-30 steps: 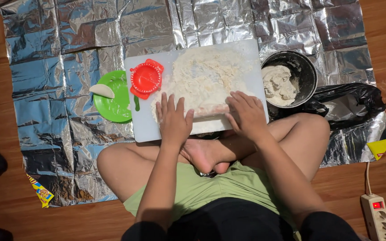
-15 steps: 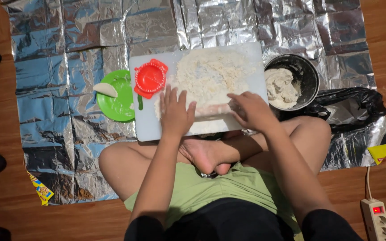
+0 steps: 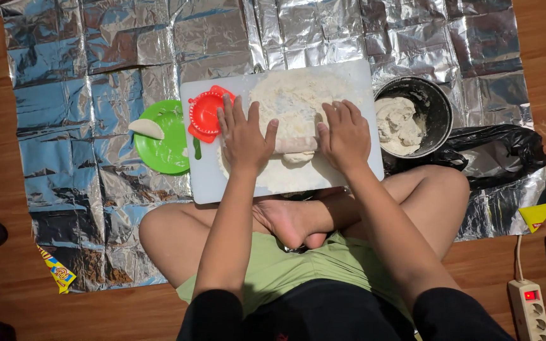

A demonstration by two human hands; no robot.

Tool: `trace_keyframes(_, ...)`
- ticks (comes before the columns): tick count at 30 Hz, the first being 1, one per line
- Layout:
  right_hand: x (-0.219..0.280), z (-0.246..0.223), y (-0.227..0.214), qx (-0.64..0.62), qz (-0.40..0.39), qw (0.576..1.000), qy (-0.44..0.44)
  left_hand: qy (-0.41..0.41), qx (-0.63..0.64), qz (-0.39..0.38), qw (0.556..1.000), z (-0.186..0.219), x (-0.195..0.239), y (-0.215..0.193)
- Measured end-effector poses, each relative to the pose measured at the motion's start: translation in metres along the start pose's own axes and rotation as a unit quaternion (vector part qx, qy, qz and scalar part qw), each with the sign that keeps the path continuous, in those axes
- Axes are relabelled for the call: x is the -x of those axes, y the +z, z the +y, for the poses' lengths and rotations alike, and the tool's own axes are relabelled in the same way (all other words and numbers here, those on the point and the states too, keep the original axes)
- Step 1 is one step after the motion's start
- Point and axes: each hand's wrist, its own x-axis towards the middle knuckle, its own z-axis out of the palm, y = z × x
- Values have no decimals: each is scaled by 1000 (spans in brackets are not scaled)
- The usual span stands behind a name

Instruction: Shaping and rolling out dough to create thin wrappers for dumplings or pastries.

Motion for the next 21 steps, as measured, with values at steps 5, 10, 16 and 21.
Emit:
trace_keyframes(5,19,9,30,12,83,996,-27,9,-16,21,1000,-1,15,4)
trace_keyframes(10,49,11,41,23,152,985,-73,21,-35,34,999,-2,40,7)
trace_keyframes(16,97,7,43,-8,76,996,-51,30,-43,53,997,-2,79,12)
trace_keyframes(21,120,5,47,-7,33,998,-46,-3,-20,18,1000,-11,108,24)
